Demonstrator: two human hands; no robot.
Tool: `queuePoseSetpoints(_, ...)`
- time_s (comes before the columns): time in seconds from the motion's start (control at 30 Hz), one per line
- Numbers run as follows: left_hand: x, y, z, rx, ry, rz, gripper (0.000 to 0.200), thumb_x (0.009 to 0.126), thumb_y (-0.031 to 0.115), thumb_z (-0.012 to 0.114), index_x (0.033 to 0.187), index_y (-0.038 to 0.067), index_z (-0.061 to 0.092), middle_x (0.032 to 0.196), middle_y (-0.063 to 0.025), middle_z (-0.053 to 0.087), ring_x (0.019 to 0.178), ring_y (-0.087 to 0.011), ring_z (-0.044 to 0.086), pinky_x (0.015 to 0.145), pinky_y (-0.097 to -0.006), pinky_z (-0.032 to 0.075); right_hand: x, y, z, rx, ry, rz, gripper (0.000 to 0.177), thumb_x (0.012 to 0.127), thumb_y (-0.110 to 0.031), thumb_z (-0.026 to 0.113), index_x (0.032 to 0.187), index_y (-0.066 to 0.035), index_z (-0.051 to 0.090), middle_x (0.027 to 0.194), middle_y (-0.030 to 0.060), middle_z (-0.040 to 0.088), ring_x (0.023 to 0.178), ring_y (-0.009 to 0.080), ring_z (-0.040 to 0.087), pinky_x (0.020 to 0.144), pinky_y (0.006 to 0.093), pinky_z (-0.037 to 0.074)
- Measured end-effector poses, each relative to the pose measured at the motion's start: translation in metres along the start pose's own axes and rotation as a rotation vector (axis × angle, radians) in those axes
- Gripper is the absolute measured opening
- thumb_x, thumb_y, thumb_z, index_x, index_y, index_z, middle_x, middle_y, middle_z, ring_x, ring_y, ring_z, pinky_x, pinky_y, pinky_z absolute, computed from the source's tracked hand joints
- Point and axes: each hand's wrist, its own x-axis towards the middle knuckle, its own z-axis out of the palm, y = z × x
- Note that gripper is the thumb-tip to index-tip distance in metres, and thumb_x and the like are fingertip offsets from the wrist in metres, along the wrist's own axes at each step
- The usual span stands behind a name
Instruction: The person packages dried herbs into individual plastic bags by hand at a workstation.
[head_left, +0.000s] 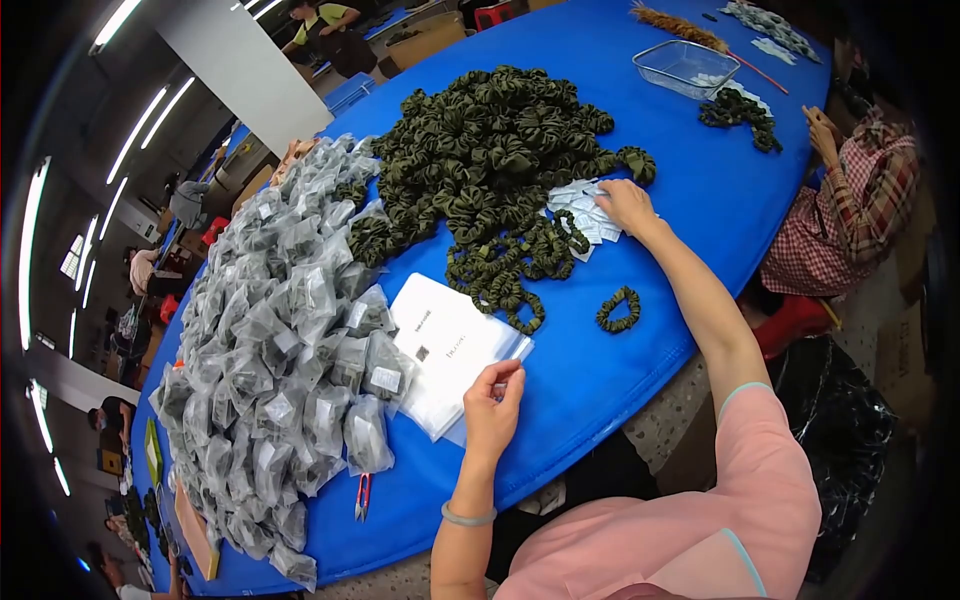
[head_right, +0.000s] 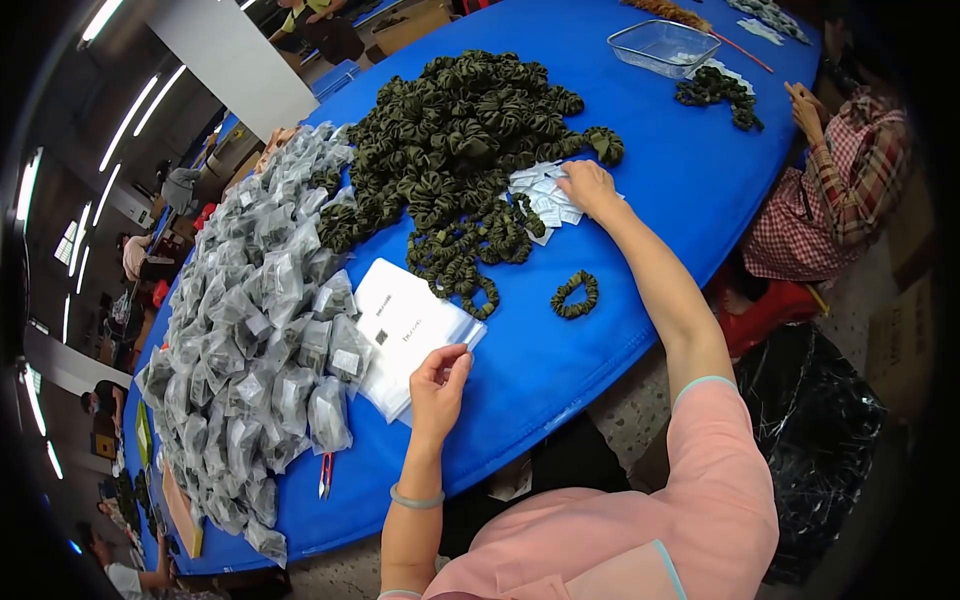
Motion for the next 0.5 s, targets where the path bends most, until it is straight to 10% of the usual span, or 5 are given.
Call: queuePoseSetpoints(0.5, 0.005, -0.035, 0.005, -0.112, 0.000, -0.126, 0.016, 0.093, 0.009, 0.065, 0.104, -0.003, 0.068, 0.087, -0.0072, 0.068, 0.074, -0.0097, 0.060, 0.066, -0.0187, 0.047, -0.049, -0.018, -0.084, 0.510, -0.228, 0.068, 0.020, 0.088, -0.012, 0.064, 0.103, -0.002, 0.073, 0.070, 0.0012, 0.066, 0.053, 0.0122, 0.048, 0.055, 0.0262, 0.044)
